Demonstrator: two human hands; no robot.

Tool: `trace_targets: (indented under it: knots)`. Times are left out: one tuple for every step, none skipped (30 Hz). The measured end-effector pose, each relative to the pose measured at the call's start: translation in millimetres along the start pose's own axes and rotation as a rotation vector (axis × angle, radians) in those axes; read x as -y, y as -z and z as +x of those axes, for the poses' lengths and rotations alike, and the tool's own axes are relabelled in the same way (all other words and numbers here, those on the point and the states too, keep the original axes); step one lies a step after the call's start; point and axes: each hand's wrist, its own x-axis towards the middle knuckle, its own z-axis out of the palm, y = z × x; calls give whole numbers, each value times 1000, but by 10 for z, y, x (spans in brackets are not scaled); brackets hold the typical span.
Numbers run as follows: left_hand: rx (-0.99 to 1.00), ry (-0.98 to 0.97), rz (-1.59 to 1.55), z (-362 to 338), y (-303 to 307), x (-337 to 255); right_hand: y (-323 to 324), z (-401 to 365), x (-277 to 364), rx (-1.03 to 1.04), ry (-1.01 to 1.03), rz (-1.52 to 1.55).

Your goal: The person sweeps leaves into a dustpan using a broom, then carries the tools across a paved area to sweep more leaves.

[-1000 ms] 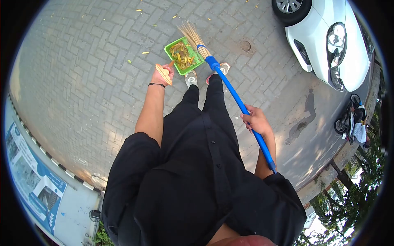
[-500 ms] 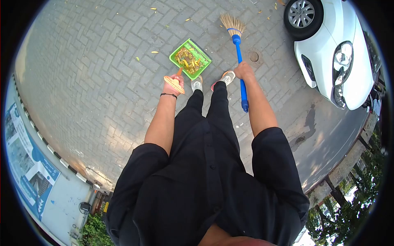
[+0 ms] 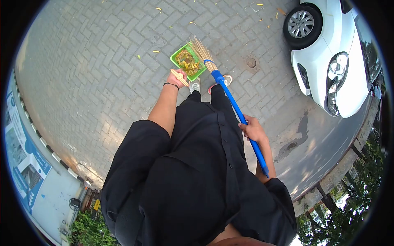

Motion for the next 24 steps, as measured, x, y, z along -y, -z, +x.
trace_targets:
  knots:
    - [-14, -7, 8, -13, -22, 10, 54, -33, 9, -29, 17, 49]
    - [-28, -13, 18, -26, -37, 26, 83, -60, 23, -59, 33, 101]
    - [-39, 6, 24, -47, -15, 29, 109, -58, 85, -79, 51, 82]
    - [-42, 27, 35, -50, 25, 10, 107, -30, 101, -120, 24, 53]
    - [-36, 49, 52, -39, 15, -1, 110, 15, 114, -170, 3, 26]
    - [-27, 31, 68, -32, 39, 3, 123, 23, 146, -224, -18, 2]
    - [-42, 57, 108, -25, 38, -4, 145, -11, 207, -234, -13, 95]
    - [-41, 78, 149, -111, -1, 48, 184, 4, 173, -228, -10, 206]
    - [-56, 38, 196, -256, -99, 171, 240, 88, 77, -219, -1, 315]
    - [-55, 50, 217, -263, -145, 228, 288, 131, 27, -206, 10, 424]
    - [-19, 62, 250, -428, -257, 363, 328, 118, 30, -217, 9, 492]
    - [-9, 90, 232, -393, -309, 419, 367, 91, 24, -224, 7, 558]
    - [-2, 90, 241, -398, -395, 504, 419, 63, 30, -229, 6, 623]
    - [2, 90, 247, -384, -490, 585, 481, 44, 50, -223, 19, 670]
    - [16, 131, 221, -351, -588, 635, 528, 23, 60, -211, 27, 719]
    - [24, 171, 196, -318, -678, 679, 581, 10, 52, -194, 32, 768]
    - [90, 221, 185, -302, -742, 714, 645, 29, 24, -199, 38, 793]
    - [69, 162, 158, -307, -854, 801, 729, 40, 7, -212, 37, 801]
    - [72, 162, 132, -252, -943, 813, 823, 58, -10, -223, 35, 808]
    - [76, 161, 104, -175, -1067, 844, 973, 93, -8, -233, 32, 812]
    - [54, 128, 104, -276, -1276, 972, 1150, 106, 19, -231, 52, 841]
    - [73, 97, 132, -205, -1401, 1015, 1348, 171, 24, -224, 72, 869]
    - [109, 132, 82, -122, -1511, 1023, 1539, 242, 30, -214, 93, 894]
    - [143, 162, 33, -10, -1638, 1052, 1757, 325, 40, -199, 112, 920]
